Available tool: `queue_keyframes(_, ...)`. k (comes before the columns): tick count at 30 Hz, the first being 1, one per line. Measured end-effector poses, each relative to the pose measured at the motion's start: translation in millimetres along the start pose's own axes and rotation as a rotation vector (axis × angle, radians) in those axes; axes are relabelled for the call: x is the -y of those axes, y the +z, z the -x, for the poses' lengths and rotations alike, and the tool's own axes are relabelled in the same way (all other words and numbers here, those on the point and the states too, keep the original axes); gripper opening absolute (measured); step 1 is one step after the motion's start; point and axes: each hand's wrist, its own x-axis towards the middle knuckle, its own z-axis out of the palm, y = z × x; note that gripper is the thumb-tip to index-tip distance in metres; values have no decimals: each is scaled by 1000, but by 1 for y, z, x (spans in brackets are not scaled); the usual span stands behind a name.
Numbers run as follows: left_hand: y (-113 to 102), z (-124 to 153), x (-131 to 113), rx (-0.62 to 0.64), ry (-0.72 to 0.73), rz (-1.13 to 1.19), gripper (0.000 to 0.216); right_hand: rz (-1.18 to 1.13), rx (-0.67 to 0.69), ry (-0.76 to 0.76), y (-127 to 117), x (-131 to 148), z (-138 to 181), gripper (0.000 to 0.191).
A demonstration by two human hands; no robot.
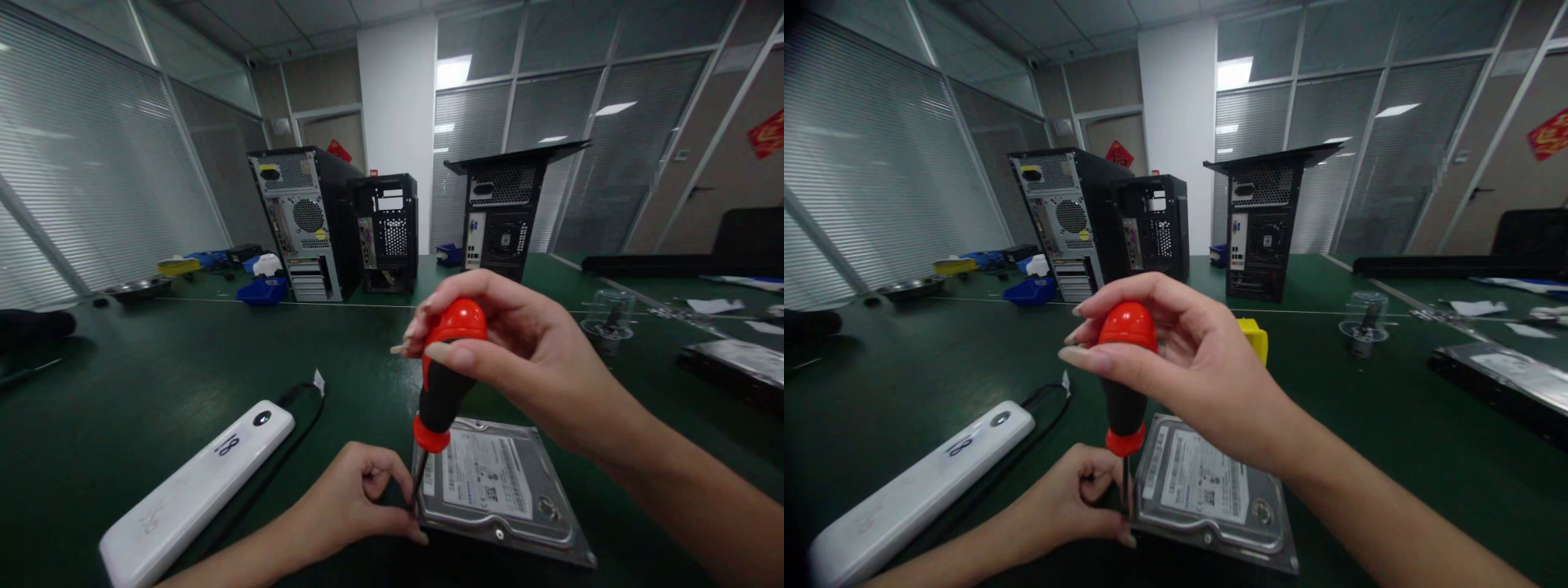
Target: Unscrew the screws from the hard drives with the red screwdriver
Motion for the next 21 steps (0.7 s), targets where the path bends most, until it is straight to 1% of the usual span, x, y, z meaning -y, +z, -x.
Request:
queue_keyframes(7, 1, 0, 0, -16, 15, 13, 37, -6, 12, 12, 0, 1, 1, 18)
queue_keyframes(15, 0, 1, 0, 29, 33, 41, 35, -35, 14, 16, 4, 1, 0, 17)
queue_keyframes(21, -1, 2, -5, 32, 31, 29, 34, -33, 24, 13, 5, -1, 2, 18)
